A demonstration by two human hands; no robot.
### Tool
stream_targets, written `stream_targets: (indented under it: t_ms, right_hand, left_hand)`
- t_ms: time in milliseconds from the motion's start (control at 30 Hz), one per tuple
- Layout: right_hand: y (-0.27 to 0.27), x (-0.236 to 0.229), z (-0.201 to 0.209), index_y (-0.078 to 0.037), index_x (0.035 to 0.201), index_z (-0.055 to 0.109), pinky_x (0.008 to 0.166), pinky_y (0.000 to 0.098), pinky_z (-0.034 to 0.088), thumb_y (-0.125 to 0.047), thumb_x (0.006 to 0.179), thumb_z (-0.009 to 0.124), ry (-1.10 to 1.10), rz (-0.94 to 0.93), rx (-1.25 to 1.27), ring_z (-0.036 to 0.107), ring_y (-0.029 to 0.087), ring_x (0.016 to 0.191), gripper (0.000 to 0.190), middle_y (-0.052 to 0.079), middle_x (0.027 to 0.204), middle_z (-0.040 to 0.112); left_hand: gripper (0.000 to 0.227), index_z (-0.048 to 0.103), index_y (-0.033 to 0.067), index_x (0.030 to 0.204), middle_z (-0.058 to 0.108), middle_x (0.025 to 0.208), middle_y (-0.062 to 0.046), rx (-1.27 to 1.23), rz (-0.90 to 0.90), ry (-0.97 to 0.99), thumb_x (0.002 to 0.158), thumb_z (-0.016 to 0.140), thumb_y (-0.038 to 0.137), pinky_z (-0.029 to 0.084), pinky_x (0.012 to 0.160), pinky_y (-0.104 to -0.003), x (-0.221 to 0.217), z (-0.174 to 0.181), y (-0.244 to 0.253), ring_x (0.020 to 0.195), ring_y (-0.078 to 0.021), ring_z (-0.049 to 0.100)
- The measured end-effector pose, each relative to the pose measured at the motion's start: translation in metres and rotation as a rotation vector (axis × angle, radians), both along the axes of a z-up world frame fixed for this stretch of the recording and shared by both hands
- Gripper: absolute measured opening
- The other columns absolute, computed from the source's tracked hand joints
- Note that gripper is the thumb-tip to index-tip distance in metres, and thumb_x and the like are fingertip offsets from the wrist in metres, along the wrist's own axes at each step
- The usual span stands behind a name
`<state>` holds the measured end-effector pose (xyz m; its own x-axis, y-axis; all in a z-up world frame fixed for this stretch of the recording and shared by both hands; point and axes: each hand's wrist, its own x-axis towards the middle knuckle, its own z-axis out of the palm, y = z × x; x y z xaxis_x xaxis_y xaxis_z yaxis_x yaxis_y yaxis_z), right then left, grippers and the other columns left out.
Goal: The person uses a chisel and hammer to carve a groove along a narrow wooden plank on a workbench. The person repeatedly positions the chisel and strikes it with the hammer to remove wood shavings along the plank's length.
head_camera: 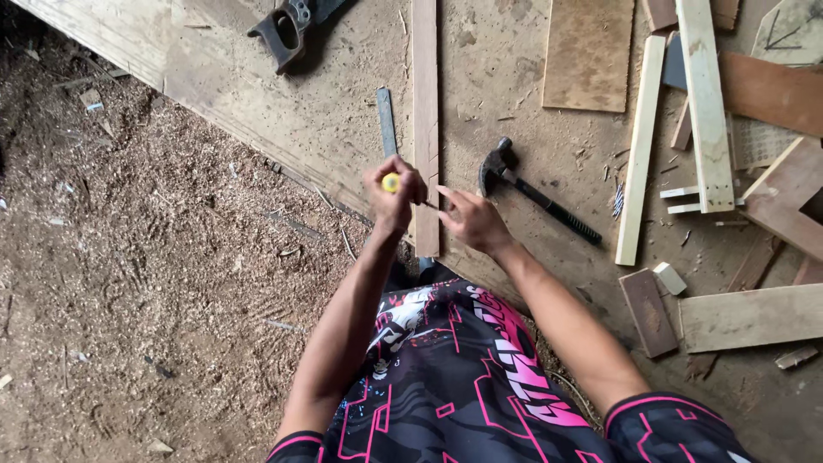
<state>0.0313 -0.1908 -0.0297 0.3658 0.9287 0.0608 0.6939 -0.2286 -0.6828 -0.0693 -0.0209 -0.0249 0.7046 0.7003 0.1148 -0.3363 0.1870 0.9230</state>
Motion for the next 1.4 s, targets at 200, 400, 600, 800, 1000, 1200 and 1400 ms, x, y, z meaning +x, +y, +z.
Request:
stream_targets:
  t_ms: [200,400,600,800,1000,1200,1400]
  right_hand:
    - [0.020,0.015,0.008,0.001,0.097,0.069,0.071,0.0428,0.062,-0.009,0.084,0.079,0.160,0.124,0.024,0.075,0.031,0.076,0.020,0.013,0.086,0.072]
    - [0.004,0.015,-0.022,0.012,0.121,0.054,0.077,0.0418,0.057,0.007,0.083,0.069,0.143,0.072,0.242,0.068,0.033,0.095,0.042,0.022,0.106,0.064]
    - [0.015,0.018,-0.063,0.000,0.111,0.061,0.077,0.0385,0.059,0.001,0.095,0.069,0.276,-0.057,0.142,0.071,0.025,0.097,0.018,0.013,0.106,0.071]
    - [0.019,0.020,-0.067,0.004,0.119,0.058,0.086,0.0446,0.057,-0.003,0.093,0.073,0.030,-0.050,0.271,0.067,0.033,0.106,0.032,0.020,0.115,0.065]
    - [0.021,0.017,-0.053,0.004,0.124,0.056,0.091,0.0431,0.058,-0.004,0.092,0.074,0.124,-0.037,0.254,0.067,0.033,0.112,0.038,0.021,0.120,0.064]
    - [0.020,0.019,-0.081,0.004,0.126,0.055,0.094,0.0441,0.055,-0.002,0.090,0.076,0.027,-0.024,0.311,0.064,0.032,0.115,0.042,0.019,0.122,0.061]
    - [0.011,0.008,-0.061,0.005,0.132,0.054,0.098,0.0416,0.054,0.005,0.090,0.068,-0.061,0.068,0.319,0.061,0.032,0.122,0.044,0.019,0.126,0.061]
  left_hand:
    - [0.046,0.062,0.0042,0.082,0.064,0.066,-0.002,0.213,-0.181,0.207,0.089,0.078,0.047,0.051,0.051,-0.026,0.020,0.015,-0.018,0.058,-0.0090,0.063]
    - [0.043,0.060,0.0015,0.126,0.070,0.105,-0.010,0.354,-0.605,0.266,0.101,0.069,0.036,0.056,0.089,-0.036,0.023,0.056,-0.013,0.101,-0.0173,0.067]
    - [0.045,0.061,0.0045,0.138,0.074,0.127,-0.014,0.529,-0.707,0.224,0.098,0.071,0.023,0.057,0.104,-0.040,0.041,0.081,-0.003,0.119,-0.0237,0.073]
    - [0.045,0.061,0.0042,0.137,0.074,0.126,-0.015,0.598,-0.706,0.264,0.096,0.072,0.020,0.057,0.105,-0.041,0.043,0.085,0.004,0.116,-0.0256,0.074]
    - [0.046,0.059,0.0017,0.138,0.072,0.129,-0.017,0.523,-0.701,0.261,0.097,0.071,0.020,0.056,0.107,-0.041,0.039,0.081,0.006,0.120,-0.0260,0.071]
    - [0.045,0.059,0.0006,0.137,0.072,0.128,-0.016,0.462,-0.686,0.244,0.097,0.069,0.018,0.055,0.108,-0.040,0.034,0.079,0.007,0.121,-0.0235,0.070]
    - [0.038,0.061,-0.0010,0.088,0.065,0.075,-0.014,0.624,-0.592,0.389,0.090,0.081,0.031,0.052,0.067,-0.038,0.029,0.080,-0.007,0.071,-0.0206,0.062]
